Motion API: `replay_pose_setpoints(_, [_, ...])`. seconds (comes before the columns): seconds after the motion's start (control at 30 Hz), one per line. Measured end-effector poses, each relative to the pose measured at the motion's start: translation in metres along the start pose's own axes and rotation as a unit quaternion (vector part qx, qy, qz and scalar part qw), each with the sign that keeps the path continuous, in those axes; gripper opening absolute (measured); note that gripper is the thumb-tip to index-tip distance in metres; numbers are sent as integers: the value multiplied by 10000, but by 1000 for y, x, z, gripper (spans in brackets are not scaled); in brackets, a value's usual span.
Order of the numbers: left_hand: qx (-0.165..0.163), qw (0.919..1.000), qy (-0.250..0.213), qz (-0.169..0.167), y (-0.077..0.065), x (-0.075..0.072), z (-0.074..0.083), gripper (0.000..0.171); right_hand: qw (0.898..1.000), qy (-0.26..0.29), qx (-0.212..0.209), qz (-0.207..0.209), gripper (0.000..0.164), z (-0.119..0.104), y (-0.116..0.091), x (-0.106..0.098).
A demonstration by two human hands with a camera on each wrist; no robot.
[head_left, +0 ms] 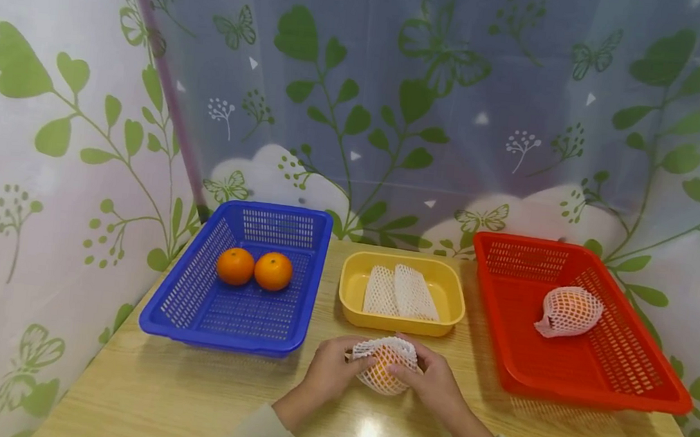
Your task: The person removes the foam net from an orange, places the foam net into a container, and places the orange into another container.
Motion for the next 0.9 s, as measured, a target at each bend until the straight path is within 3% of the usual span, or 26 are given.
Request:
replay_pose_setpoints(0.2, [-101, 9999, 45, 127, 0, -3, -1, 20, 10000, 27, 11, -19, 52, -2, -1, 1])
replay_pose_setpoints(0.53, [-78, 9987, -303, -398, 1, 7, -4, 39, 9998, 124, -168, 6, 41, -4, -1, 1])
replay_pose_setpoints(0.77, [-50, 9964, -274, -801, 0, 15, -3, 53, 9978, 190, 116, 618, 26, -3, -3, -9])
replay_pose_setpoints(0.9, [168, 9962, -55, -857, -1, 16, 1, 60, 9953, 185, 239, 917, 21, -1, -3, -13])
Point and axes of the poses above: each hand's wrist, its own y-axis towards the middle knuckle, its own x-axis out of the palm, z = x × y, the point moved 9 cm from there along y, towards the middle knuckle, and after that the axes turned 7 degrees about -x, right-handed, at the moved point
